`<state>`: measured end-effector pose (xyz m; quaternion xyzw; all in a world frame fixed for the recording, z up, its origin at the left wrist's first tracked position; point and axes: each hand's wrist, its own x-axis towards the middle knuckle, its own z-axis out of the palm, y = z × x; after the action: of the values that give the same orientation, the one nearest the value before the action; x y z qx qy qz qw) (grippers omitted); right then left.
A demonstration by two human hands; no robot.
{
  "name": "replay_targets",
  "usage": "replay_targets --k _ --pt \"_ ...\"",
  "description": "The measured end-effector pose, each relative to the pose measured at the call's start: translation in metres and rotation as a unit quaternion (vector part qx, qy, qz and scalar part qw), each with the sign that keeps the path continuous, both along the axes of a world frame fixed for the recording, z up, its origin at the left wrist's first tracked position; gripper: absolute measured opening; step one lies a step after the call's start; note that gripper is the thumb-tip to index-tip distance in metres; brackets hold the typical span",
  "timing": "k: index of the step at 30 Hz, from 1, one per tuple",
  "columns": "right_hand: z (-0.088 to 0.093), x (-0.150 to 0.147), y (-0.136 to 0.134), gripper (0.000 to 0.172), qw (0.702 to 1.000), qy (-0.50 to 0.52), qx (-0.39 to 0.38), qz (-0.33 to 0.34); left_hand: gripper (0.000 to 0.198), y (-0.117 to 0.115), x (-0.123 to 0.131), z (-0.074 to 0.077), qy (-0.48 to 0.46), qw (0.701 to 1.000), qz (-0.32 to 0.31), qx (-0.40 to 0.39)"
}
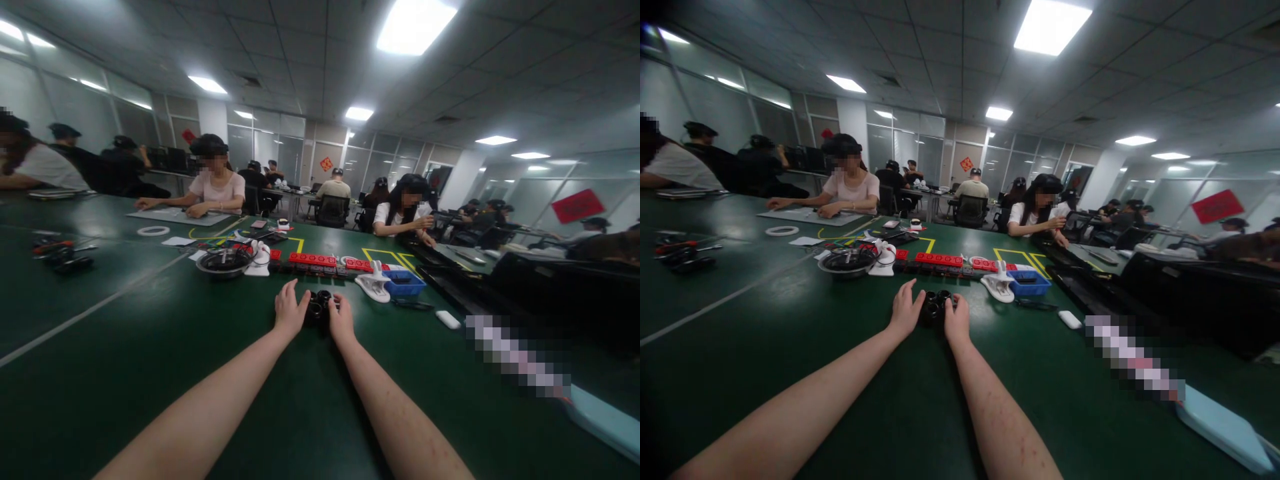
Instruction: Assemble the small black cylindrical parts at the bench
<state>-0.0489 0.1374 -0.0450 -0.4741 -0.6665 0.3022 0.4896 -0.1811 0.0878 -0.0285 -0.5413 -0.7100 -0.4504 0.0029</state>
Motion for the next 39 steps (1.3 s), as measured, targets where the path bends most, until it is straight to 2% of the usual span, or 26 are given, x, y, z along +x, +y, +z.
replay_targets --k 7,12,15,27,32,39 --pt "0.004 0.004 -0.005 0.020 0.999 -0.027 0.014 0.017 0.068 -0.021 0.001 0.012 0.109 0.991 -0.079 0.003" --pt "0.004 0.006 -0.007 0.020 0.999 -0.043 0.015 0.023 0.045 -0.026 0.005 0.012 0.134 0.987 -0.093 -0.004" --pt "0.004 0.006 -0.007 0.020 0.998 -0.049 0.016 0.024 0.038 -0.028 0.004 0.011 0.135 0.987 -0.088 -0.010" --pt "0.007 0.005 -0.010 0.030 0.997 -0.068 0.036 0.016 0.037 -0.031 0.003 0.008 0.095 0.990 -0.097 -0.036" --pt "0.005 0.005 -0.010 0.024 0.996 -0.081 0.037 0.000 0.036 -0.031 0.003 0.009 0.067 0.991 -0.109 -0.050" --pt "0.008 0.002 -0.014 0.028 0.994 -0.099 0.047 -0.006 0.035 -0.033 0.005 0.009 0.044 0.990 -0.123 -0.054"
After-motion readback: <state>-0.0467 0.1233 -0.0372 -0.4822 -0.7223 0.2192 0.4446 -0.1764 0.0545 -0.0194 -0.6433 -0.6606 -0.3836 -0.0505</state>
